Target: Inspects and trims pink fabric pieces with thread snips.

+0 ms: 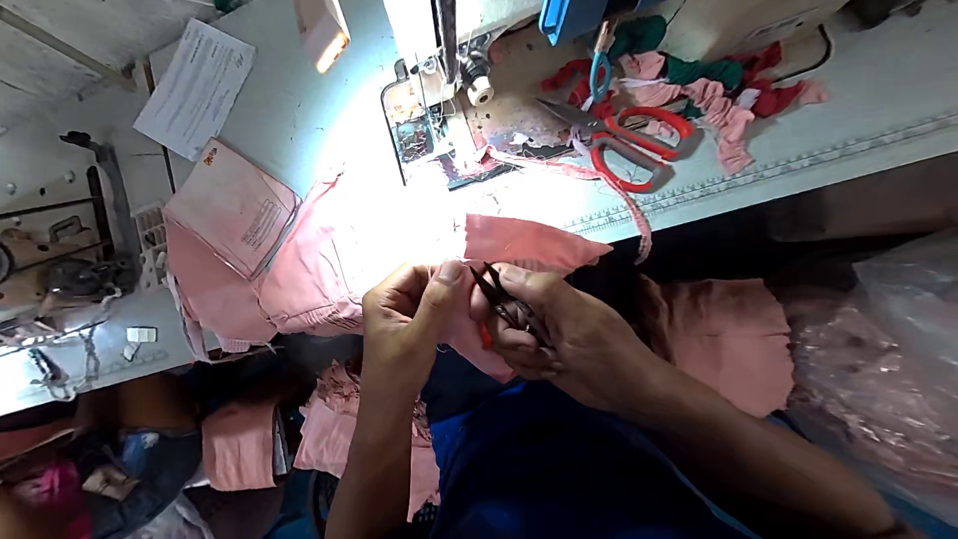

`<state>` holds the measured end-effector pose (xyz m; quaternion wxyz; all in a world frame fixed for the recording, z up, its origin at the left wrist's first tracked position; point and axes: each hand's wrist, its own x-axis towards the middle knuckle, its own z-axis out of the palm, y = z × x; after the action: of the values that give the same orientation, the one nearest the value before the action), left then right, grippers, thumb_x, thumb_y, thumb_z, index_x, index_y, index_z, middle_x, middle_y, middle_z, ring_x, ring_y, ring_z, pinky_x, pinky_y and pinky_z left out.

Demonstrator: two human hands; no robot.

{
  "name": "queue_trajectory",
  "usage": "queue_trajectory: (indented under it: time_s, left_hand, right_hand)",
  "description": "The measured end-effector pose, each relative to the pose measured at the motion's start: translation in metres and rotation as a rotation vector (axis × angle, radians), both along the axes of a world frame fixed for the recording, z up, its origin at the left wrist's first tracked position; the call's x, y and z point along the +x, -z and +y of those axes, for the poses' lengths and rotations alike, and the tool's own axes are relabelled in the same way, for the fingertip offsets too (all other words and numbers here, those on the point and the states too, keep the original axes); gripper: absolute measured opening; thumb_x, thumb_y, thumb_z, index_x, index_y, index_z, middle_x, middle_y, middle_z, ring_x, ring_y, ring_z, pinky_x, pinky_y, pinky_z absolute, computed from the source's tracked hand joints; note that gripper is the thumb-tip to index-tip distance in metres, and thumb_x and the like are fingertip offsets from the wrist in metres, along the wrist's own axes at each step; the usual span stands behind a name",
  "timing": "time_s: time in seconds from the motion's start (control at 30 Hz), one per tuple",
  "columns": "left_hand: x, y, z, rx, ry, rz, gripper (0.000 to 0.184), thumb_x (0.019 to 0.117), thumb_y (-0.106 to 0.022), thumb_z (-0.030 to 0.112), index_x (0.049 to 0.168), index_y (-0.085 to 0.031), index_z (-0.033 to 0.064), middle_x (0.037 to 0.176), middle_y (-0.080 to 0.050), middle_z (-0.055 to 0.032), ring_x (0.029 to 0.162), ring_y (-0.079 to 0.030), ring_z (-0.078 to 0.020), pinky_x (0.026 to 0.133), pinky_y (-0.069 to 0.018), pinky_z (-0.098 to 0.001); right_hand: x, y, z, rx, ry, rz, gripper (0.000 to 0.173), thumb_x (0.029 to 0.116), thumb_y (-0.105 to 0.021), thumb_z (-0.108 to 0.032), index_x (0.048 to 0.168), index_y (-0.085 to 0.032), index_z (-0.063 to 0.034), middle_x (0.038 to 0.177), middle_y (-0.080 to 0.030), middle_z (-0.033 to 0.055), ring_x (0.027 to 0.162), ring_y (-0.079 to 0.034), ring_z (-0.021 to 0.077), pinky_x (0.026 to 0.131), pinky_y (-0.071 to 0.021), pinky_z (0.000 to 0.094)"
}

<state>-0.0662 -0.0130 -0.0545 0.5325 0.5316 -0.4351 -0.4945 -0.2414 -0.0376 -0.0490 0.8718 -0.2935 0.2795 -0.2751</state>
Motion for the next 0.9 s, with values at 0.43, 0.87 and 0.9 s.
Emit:
queue_trajectory:
  time_s: [0.43, 0.87, 0.9]
  left_hand:
    - [-0.008, 0.012, -0.002, -0.053, -0.092, -0.036, 0.029, 0.1046, -0.056, 0.014, 0.077, -0.065, 0.0107, 0.064, -0.056, 0.0032, 0.055, -0.055, -0.0051, 0.052, -0.0500, -0.0214]
    - [-0.010, 0.020, 0.000, -0.093, -0.090, -0.046, 0.027, 0.1057, -0.055, 0.016, 0.082, -0.066, 0.0102, 0.069, -0.058, 0.0033, 0.060, -0.057, -0.0053, 0.057, -0.0522, -0.0226]
    - [-0.009, 0.020, 0.001, -0.086, -0.087, -0.062, 0.027, 0.1058, -0.055, 0.016, 0.083, -0.066, 0.0101, 0.069, -0.059, 0.0031, 0.061, -0.058, -0.0056, 0.057, -0.0527, -0.0231]
  right_hand:
    - [0.001, -0.001, 0.005, 0.078, 0.014, 0.032, 0.039, 0.1121, -0.027, -0.037, 0.102, -0.058, -0.0150, 0.060, -0.037, -0.0064, 0.043, -0.028, -0.0017, 0.040, -0.0243, 0.0117]
    - [-0.001, 0.002, 0.001, 0.195, -0.025, -0.005, 0.043, 0.1121, -0.027, -0.039, 0.095, -0.057, -0.0140, 0.058, -0.035, -0.0069, 0.041, -0.026, -0.0027, 0.038, -0.0233, 0.0108]
    - [-0.001, 0.002, 0.002, 0.203, -0.031, 0.006, 0.043, 0.1122, -0.026, -0.040, 0.095, -0.057, -0.0145, 0.058, -0.035, -0.0072, 0.041, -0.027, -0.0028, 0.038, -0.0237, 0.0109]
